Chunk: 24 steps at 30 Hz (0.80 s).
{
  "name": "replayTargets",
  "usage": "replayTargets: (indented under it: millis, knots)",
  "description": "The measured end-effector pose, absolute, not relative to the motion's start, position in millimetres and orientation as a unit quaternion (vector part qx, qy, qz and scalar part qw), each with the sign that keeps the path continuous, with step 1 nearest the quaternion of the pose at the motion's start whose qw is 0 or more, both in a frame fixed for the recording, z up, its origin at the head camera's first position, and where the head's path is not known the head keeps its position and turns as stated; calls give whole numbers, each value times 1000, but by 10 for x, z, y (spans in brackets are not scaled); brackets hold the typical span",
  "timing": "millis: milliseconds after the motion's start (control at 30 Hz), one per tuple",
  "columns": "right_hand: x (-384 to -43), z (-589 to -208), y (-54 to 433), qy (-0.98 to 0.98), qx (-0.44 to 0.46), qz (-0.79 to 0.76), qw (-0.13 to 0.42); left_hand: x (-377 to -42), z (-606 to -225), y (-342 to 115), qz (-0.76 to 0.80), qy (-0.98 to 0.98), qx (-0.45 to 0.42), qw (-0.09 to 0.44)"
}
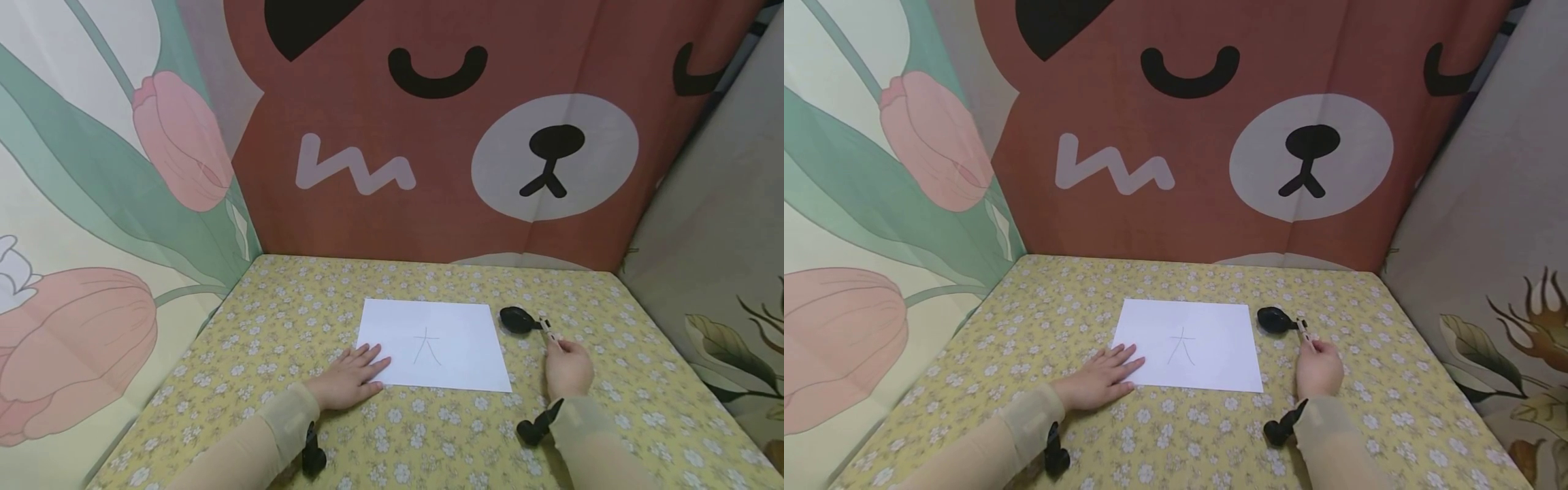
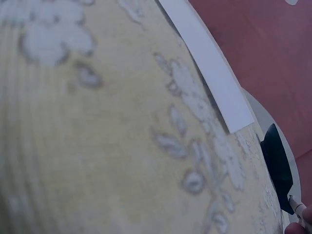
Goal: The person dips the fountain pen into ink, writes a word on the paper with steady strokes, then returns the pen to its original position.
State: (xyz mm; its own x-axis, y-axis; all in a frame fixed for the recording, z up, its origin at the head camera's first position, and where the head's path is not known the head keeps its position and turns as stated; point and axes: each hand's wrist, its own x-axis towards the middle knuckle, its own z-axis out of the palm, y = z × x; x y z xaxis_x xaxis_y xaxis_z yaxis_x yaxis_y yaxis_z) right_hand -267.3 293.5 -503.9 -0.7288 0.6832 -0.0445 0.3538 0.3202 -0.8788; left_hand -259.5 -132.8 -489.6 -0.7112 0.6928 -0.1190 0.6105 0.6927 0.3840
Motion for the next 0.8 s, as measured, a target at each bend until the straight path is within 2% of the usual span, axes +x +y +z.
replayTargets:
  millis: [300, 800]
  knots:
    - [-2600, -5037, 2926, -841, -339, 399, 134, -2586, -4871, -1321, 157, 913, 353, 133]
    - [-2553, -5048, 2887, -837, -319, 416, 153, -2590, -4869, -1313, 146, 917, 346, 136]
